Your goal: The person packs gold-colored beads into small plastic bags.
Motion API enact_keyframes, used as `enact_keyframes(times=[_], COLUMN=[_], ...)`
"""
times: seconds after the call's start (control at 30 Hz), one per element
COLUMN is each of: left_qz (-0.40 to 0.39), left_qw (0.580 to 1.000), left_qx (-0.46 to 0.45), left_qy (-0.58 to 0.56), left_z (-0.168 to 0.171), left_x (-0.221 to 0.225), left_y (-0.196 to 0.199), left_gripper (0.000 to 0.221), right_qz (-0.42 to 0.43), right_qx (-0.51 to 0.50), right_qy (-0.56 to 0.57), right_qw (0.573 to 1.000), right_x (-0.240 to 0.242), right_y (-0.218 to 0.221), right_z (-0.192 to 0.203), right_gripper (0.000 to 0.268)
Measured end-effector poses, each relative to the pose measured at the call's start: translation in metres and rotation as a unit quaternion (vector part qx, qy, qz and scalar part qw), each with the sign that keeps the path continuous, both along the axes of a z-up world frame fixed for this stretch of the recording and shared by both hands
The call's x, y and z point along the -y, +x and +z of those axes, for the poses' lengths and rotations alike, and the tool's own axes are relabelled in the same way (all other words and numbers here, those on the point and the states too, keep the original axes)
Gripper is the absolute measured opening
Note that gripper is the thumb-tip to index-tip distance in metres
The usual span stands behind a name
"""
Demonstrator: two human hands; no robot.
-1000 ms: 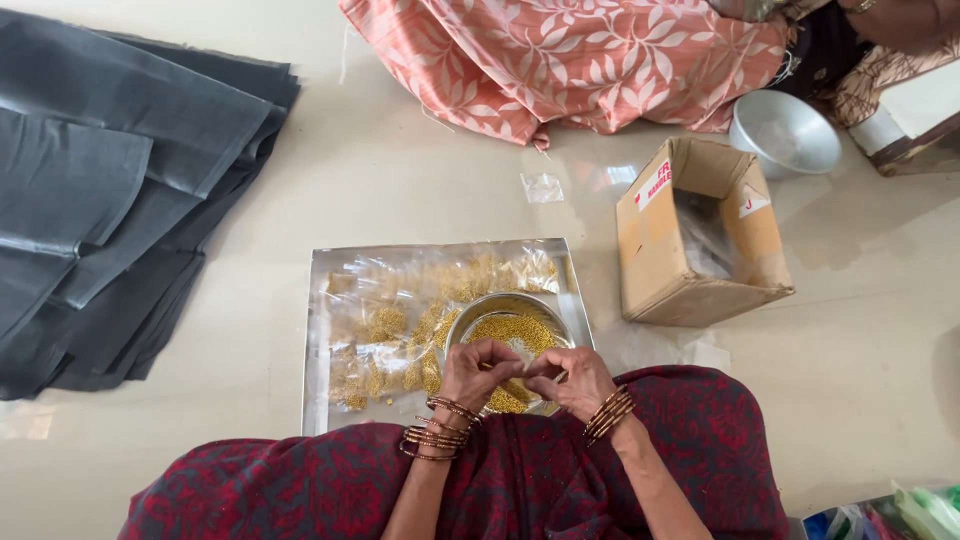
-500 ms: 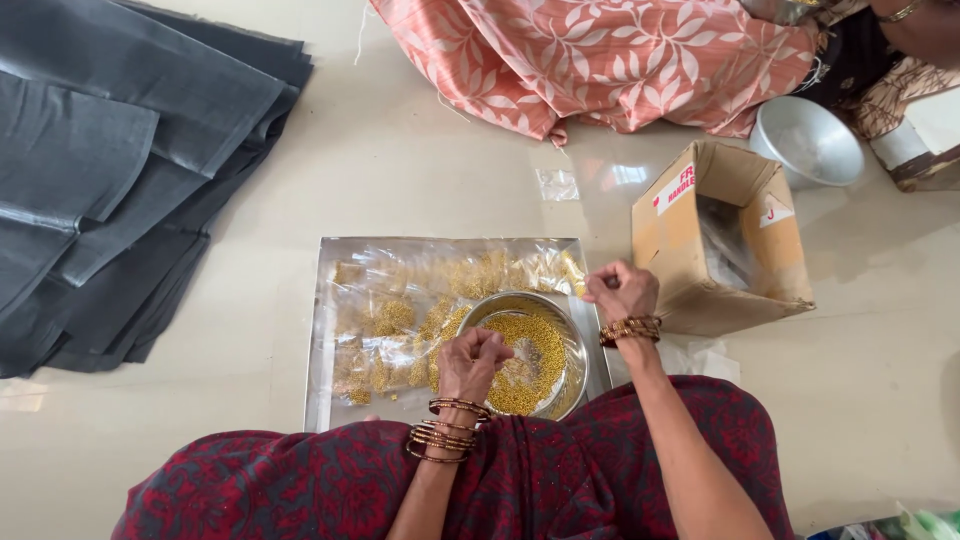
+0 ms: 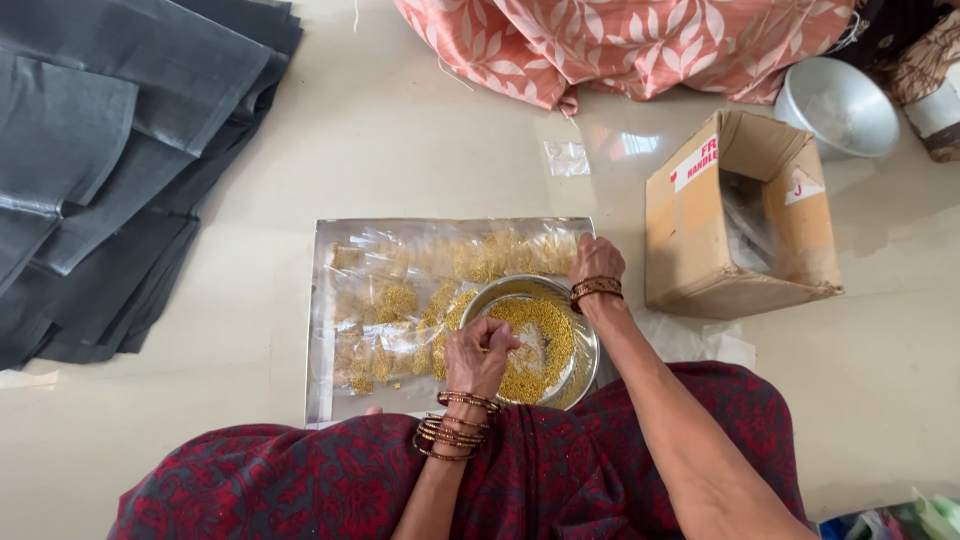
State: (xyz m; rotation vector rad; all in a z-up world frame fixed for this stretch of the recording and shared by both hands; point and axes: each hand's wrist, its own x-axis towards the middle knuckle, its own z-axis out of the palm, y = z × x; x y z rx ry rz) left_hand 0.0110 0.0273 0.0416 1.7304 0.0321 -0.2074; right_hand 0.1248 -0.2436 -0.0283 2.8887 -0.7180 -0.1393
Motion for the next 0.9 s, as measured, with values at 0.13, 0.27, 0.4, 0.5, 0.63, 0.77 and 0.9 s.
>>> enact_keyframes(times=[0.13,0.27,0.4,0.5,0.63,0.77,0.9], left_qz=[-0.005,-0.012,-0.040,-0.060,-0.086,-0.081,-0.196], left_qw=[0.999,0.998,0.993,0.989,0.990,0.971,0.952], left_qx=[-0.005,0.005,0.035,0.062,0.051,0.148,0.069], left_qy=[0.032,0.059,0.107,0.120,0.102,0.167,0.223], left_z=[0.001,-0.008,-0.041,-0.047,-0.072,-0.072,-0.055], left_x=[0.000,0.002,0.008,0.011,0.016,0.016,0.013], left_y=[0.000,0.001,0.003,-0.005,-0.013,-0.023,-0.029], left_gripper=[0.014,0.015,0.018,0.017,0.017,0.011,0.022], right_qz=[0.032,0.055,-0.031,0.040,0.025,0.037,0.120], right_qx=[0.010,0.090,-0.037,0.041,0.074,0.126,0.227], right_qy=[0.035,0.136,0.161,0.169,0.181,0.232,0.244], right_qw=[0.999,0.985,0.986,0.984,0.980,0.964,0.935], right_x=[-0.001,-0.015,-0.043,-0.049,-0.037,-0.022,-0.007], right_y=[-0.027,-0.089,-0.154,-0.187,-0.189,-0.192,-0.205], right_z=[0.043,0.113,0.134,0.103,0.051,0.033,0.020], right_gripper=[0.022,0.039,0.062,0.080,0.068,0.021,0.016])
